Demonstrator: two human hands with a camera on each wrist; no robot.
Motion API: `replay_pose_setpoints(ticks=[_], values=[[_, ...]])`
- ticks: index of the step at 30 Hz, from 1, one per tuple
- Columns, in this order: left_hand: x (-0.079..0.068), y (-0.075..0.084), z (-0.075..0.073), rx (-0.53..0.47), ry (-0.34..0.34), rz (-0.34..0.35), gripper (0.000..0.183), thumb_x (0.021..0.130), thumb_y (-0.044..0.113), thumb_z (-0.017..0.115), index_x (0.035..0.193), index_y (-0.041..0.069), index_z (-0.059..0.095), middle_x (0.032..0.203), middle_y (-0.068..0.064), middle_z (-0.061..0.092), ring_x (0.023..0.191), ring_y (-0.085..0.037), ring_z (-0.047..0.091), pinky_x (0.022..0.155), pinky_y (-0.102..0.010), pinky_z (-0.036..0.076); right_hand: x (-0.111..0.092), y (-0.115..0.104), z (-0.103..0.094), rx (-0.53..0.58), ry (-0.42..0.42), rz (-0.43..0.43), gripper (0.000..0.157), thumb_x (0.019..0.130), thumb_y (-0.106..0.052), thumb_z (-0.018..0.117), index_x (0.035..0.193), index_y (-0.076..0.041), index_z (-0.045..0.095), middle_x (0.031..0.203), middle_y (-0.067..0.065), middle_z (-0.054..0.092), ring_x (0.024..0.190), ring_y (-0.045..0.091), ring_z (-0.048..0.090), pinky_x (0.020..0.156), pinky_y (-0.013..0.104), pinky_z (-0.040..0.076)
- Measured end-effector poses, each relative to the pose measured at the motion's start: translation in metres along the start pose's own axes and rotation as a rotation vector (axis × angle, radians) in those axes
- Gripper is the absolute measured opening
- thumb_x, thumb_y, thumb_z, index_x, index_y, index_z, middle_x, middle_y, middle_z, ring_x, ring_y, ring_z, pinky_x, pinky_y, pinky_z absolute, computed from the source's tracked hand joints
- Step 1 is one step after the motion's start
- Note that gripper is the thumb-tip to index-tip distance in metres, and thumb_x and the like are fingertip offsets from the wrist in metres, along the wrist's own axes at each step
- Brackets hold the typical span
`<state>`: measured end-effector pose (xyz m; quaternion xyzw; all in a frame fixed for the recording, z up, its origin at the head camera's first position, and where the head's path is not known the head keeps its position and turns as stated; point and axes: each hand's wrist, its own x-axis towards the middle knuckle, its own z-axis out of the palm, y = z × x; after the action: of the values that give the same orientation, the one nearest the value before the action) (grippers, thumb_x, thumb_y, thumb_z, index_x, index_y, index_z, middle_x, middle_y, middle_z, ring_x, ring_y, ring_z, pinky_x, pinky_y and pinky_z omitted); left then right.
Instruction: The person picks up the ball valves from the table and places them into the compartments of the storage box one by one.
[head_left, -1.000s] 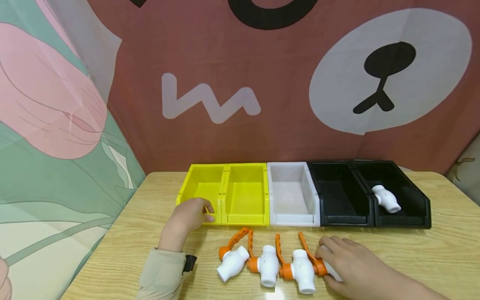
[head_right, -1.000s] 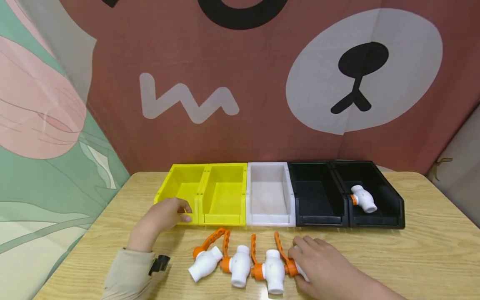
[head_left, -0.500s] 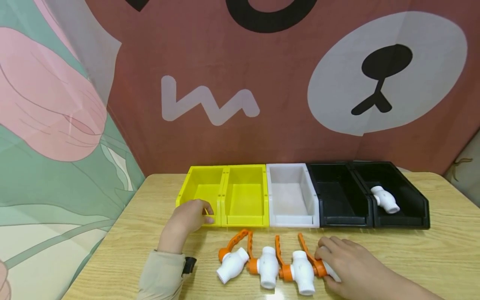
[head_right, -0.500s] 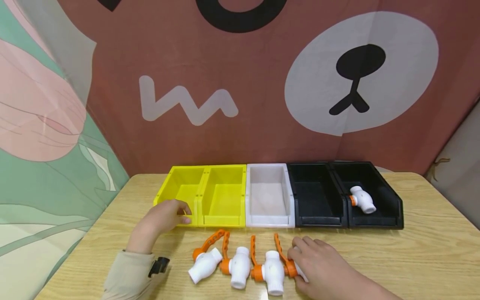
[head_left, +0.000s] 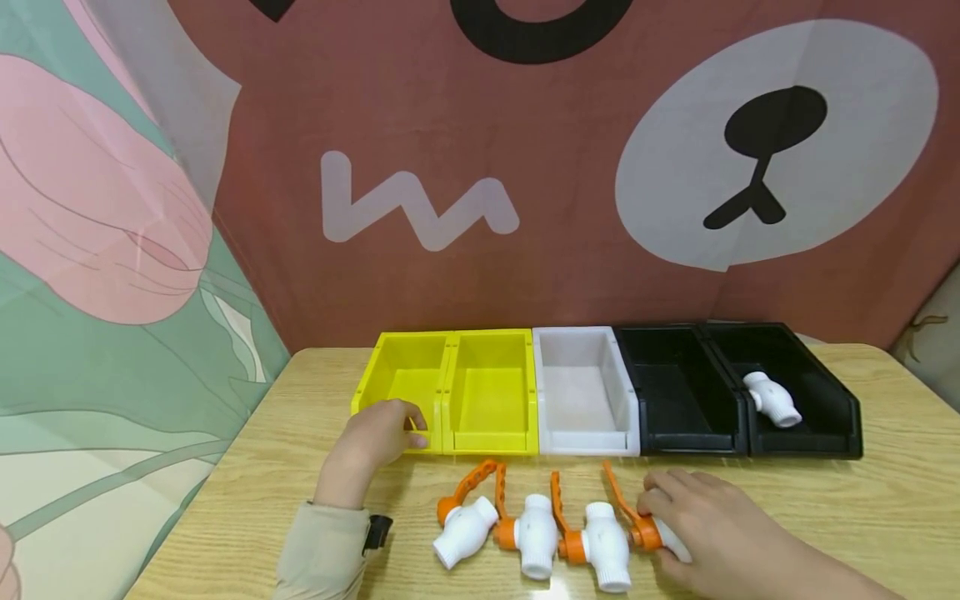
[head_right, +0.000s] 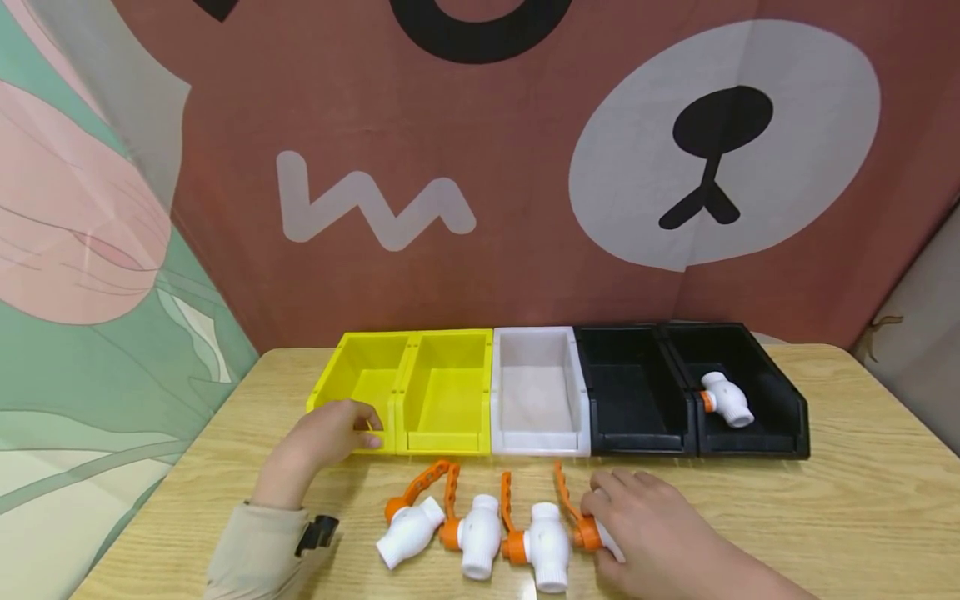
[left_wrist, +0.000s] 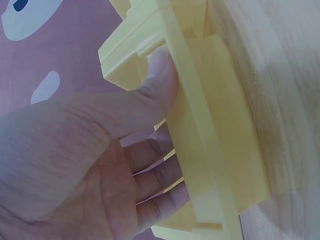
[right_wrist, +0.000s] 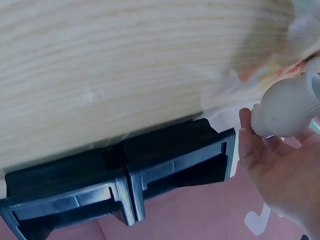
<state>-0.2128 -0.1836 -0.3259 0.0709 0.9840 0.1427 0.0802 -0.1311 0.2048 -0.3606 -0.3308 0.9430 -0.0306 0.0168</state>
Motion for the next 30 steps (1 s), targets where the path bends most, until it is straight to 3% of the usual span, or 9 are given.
replay_pose_setpoints(ticks=[4,14,25,30], values=[[0.000,0.000,0.000,-0.005,-0.001,-0.001,0.015,0.087,0.024,0.077,0.097,0.014,0.073,0.091,0.000,0.065,0.080,-0.017,0.058,0.076,-0.038,0.051,-0.004,0.001,-0.004,-0.019,0.056,-0.020,0.036,0.075,-0.044,0.081,0.102,-0.024,0.068,0.109,-0.005,0.059,0.092,0.020,0.059,0.076,0.048,0.053],[0.001,-0.001,0.001,-0.011,-0.004,0.000,0.015,0.087,0.025,0.077,0.098,0.015,0.073,0.092,0.000,0.065,0.081,-0.017,0.058,0.077,-0.038,0.051,-0.009,-0.001,-0.025,-0.090,0.189,-0.014,0.034,0.071,-0.038,0.083,0.099,-0.027,0.066,0.110,-0.008,0.058,0.095,0.015,0.057,0.082,0.047,0.052],[0.000,0.000,0.001,-0.018,0.002,0.007,0.014,0.087,0.024,0.077,0.096,0.015,0.073,0.090,0.000,0.064,0.079,-0.017,0.057,0.075,-0.038,0.051,-0.009,0.015,-0.043,-0.198,0.427,-0.098,0.040,0.060,-0.032,0.087,0.095,-0.023,0.068,0.103,-0.009,0.059,0.088,0.012,0.058,0.073,0.041,0.054],[0.000,0.000,0.001,-0.019,0.001,0.004,0.014,0.087,0.024,0.077,0.096,0.015,0.073,0.090,0.000,0.064,0.079,-0.017,0.057,0.076,-0.038,0.051,-0.006,0.019,-0.052,-0.209,0.427,-0.089,0.039,0.060,-0.031,0.087,0.093,-0.021,0.069,0.102,-0.006,0.060,0.087,0.014,0.060,0.073,0.042,0.054]])
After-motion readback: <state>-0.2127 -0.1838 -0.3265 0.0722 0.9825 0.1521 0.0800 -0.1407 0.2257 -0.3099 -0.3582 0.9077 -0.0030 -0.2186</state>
